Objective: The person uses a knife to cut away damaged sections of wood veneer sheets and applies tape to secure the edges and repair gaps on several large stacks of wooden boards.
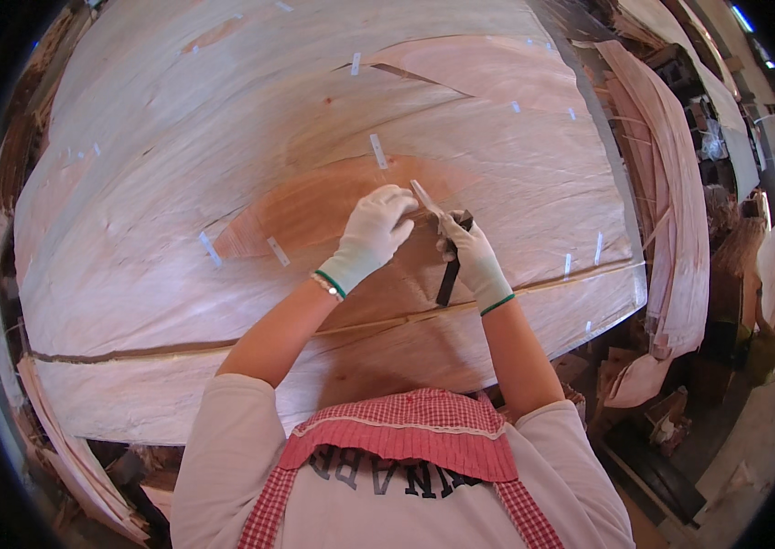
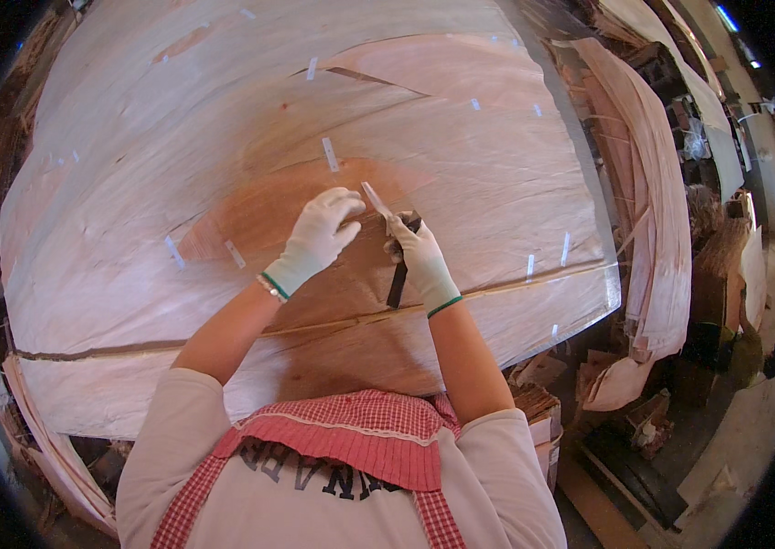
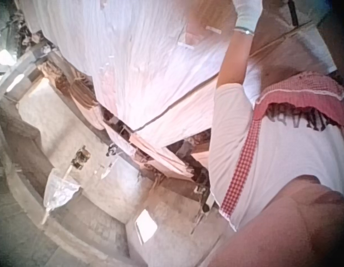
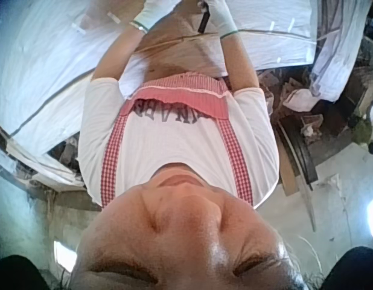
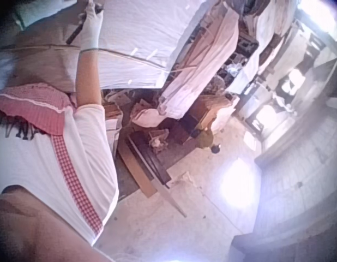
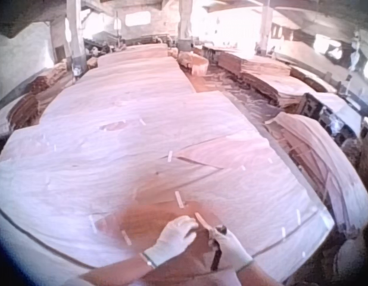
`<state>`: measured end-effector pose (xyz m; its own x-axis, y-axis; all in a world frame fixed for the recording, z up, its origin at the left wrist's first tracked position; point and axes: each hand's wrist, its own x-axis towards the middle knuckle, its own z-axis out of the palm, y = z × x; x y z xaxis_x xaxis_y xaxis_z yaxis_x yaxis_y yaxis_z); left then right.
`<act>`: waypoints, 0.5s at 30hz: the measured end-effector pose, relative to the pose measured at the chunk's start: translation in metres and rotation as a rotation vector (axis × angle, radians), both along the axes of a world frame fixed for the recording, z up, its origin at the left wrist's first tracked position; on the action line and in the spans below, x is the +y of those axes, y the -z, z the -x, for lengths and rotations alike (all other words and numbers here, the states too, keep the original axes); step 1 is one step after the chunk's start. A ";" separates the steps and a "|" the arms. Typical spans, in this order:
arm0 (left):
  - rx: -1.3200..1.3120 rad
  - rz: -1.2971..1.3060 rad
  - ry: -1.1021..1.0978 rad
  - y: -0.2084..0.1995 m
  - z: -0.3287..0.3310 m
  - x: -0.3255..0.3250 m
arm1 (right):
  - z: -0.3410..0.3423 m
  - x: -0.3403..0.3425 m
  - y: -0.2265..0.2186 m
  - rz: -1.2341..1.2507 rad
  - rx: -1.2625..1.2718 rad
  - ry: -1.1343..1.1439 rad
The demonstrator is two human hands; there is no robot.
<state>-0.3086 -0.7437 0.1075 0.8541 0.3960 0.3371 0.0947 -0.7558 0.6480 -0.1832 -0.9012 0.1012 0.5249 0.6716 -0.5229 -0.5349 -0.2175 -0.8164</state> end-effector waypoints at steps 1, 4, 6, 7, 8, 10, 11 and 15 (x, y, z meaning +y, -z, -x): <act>-0.067 0.022 -0.047 -0.005 0.002 0.002 | 0.002 0.000 0.001 -0.001 -0.010 0.004; -0.119 0.059 -0.239 -0.016 -0.001 0.006 | 0.001 0.001 0.000 0.022 -0.038 -0.015; -0.041 -0.005 -0.192 -0.013 -0.007 -0.003 | -0.001 -0.001 0.004 0.021 -0.043 -0.032; 0.043 -0.025 -0.161 -0.009 -0.011 -0.010 | -0.002 -0.001 0.005 0.021 -0.046 -0.041; 0.126 -0.047 -0.135 -0.002 -0.010 -0.015 | -0.001 0.001 0.002 0.033 -0.060 -0.047; 0.089 -0.084 -0.121 0.022 -0.007 -0.018 | 0.001 0.003 -0.004 0.059 -0.090 -0.044; 0.064 -0.084 -0.130 0.026 -0.005 -0.019 | 0.003 0.005 -0.013 0.127 -0.129 -0.061; 0.027 -0.120 -0.123 0.020 -0.007 -0.020 | 0.009 -0.004 -0.027 0.304 -0.182 -0.066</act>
